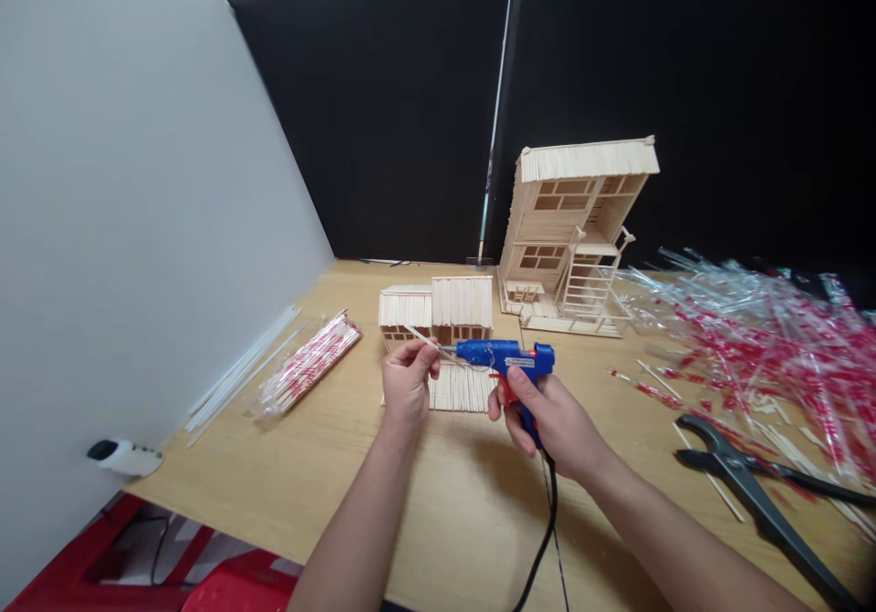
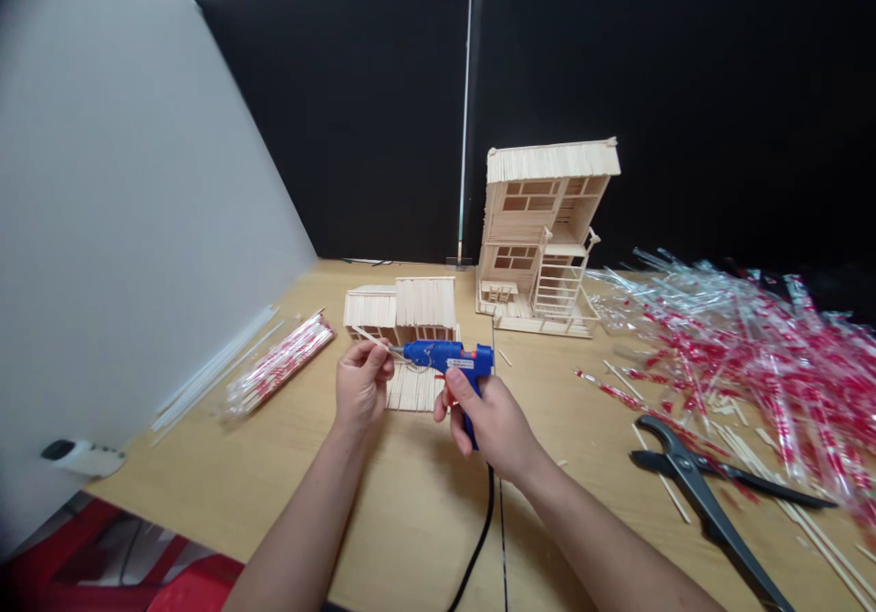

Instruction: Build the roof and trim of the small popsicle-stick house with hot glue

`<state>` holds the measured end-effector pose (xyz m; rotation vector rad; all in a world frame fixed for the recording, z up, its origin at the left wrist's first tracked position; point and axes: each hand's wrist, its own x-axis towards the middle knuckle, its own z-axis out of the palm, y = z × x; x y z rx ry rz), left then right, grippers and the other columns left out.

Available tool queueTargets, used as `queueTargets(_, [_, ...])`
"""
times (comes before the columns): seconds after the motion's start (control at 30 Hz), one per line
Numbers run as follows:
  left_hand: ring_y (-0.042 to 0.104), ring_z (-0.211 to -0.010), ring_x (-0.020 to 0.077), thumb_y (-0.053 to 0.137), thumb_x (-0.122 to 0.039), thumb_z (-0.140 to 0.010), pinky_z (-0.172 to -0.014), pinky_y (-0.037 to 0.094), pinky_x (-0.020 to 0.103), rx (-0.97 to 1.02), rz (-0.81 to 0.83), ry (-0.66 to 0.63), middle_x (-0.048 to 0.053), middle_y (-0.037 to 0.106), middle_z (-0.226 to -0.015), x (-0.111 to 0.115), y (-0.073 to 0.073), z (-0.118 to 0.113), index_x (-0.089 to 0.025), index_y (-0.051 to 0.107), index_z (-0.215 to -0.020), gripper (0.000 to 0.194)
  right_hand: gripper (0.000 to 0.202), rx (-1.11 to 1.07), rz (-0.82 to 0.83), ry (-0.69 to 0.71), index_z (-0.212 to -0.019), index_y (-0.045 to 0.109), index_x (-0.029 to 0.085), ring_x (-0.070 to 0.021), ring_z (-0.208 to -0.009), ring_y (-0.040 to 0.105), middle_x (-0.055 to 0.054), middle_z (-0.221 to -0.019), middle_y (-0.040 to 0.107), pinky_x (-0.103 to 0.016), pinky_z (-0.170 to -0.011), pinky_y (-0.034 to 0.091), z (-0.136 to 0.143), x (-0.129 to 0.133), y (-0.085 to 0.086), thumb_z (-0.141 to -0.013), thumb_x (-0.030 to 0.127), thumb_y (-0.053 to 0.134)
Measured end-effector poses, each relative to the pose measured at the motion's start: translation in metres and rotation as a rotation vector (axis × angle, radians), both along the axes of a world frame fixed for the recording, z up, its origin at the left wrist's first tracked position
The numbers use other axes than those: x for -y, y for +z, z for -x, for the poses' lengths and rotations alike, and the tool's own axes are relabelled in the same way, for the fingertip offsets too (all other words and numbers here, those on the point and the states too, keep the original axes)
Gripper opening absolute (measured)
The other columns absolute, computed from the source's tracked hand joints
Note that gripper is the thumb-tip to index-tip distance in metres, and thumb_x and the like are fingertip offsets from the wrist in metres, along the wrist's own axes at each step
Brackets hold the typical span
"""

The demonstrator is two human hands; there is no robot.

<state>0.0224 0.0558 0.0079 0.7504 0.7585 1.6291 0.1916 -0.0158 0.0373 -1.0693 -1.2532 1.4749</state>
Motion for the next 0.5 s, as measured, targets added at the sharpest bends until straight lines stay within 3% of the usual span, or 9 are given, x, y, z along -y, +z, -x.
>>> queueTargets(0.5, [0.052, -0.045, 0.0038, 0.093, -0.032, -0.050, -0.042, 0.036, 0.014, 0.054, -0.016, 0.061, 0.002, 0.070, -0.068, -0.0037, 0.0017, 0.0067, -0.015, 0.073, -0.070, 0.033, 0.053, 0.019, -0.004, -0.007, -0.072, 0.052, 0.016, -0.0050, -0.034, 0.043, -0.005, -0.074, 0.067, -0.023, -0.039, 0.027, -0.0006, -0.0014, -0.0080, -0.092, 0.065, 0.044])
